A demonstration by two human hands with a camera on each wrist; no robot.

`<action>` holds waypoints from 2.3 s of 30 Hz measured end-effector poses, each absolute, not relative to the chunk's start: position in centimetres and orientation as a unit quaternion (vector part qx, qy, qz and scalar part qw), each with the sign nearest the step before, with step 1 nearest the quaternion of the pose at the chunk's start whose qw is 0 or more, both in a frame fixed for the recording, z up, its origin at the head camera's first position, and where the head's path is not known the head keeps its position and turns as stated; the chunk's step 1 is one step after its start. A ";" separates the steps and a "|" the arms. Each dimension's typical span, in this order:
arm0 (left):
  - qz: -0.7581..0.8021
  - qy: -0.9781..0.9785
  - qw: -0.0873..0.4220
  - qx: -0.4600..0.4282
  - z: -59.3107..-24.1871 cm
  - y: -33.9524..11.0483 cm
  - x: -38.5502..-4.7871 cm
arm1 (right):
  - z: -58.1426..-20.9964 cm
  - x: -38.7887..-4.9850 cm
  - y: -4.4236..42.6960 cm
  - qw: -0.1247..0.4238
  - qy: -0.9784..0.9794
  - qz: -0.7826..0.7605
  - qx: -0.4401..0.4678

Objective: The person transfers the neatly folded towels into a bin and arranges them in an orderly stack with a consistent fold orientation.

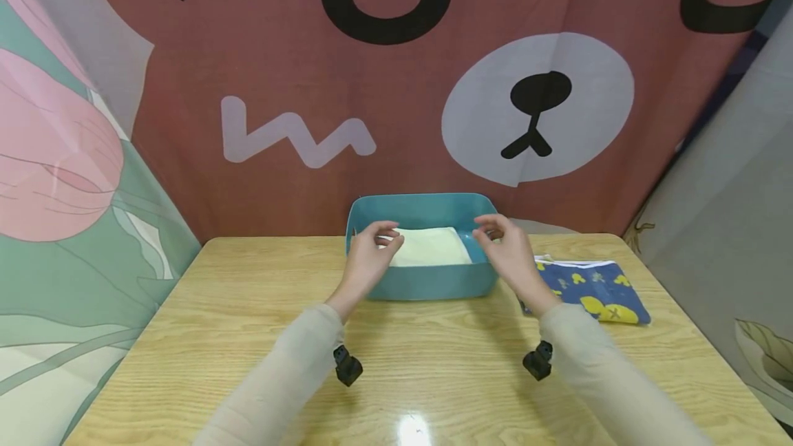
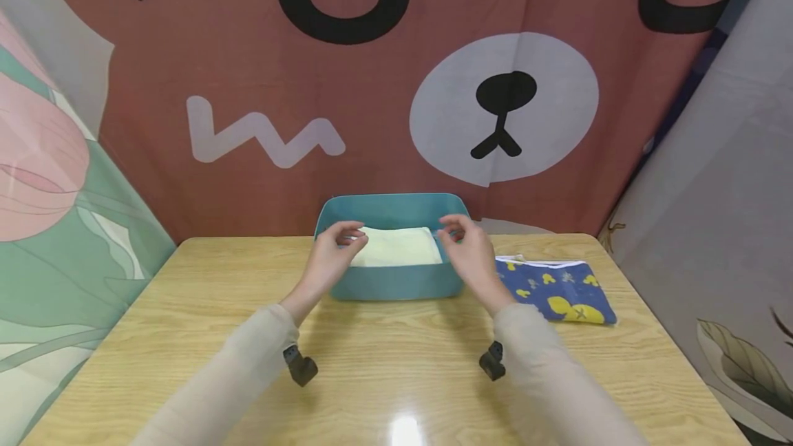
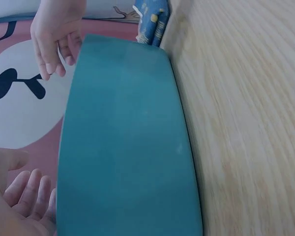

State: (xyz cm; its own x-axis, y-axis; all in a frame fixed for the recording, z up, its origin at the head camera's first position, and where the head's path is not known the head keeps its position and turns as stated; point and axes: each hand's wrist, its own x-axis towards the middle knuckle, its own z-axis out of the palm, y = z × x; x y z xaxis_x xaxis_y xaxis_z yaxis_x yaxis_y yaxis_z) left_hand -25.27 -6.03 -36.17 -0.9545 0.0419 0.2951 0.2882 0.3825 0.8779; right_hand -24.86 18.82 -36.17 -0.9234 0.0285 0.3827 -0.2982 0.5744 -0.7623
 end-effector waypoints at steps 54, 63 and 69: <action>-0.582 -0.792 0.044 -0.182 -36.6 0.9 -20.8 | -38.6 -18.2 31.2 0.199 -0.912 0.357 0.028; -0.575 -0.793 0.016 -0.202 -37.7 2.1 -19.9 | -39.5 -17.2 32.7 0.197 -0.911 0.361 -0.003; -0.570 -0.795 -0.004 -0.206 -38.5 3.3 -19.5 | -40.3 -16.4 34.0 0.179 -0.907 0.380 -0.031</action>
State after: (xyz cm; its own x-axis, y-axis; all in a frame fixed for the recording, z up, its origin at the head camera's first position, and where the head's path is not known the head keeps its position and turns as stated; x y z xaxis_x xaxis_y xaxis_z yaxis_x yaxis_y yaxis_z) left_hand -19.52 3.29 -38.52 -0.9153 0.3323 0.2277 0.3222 0.2646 0.9089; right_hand -16.39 33.96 -40.27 -0.9337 0.1930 0.3017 -0.0797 0.7092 -0.7005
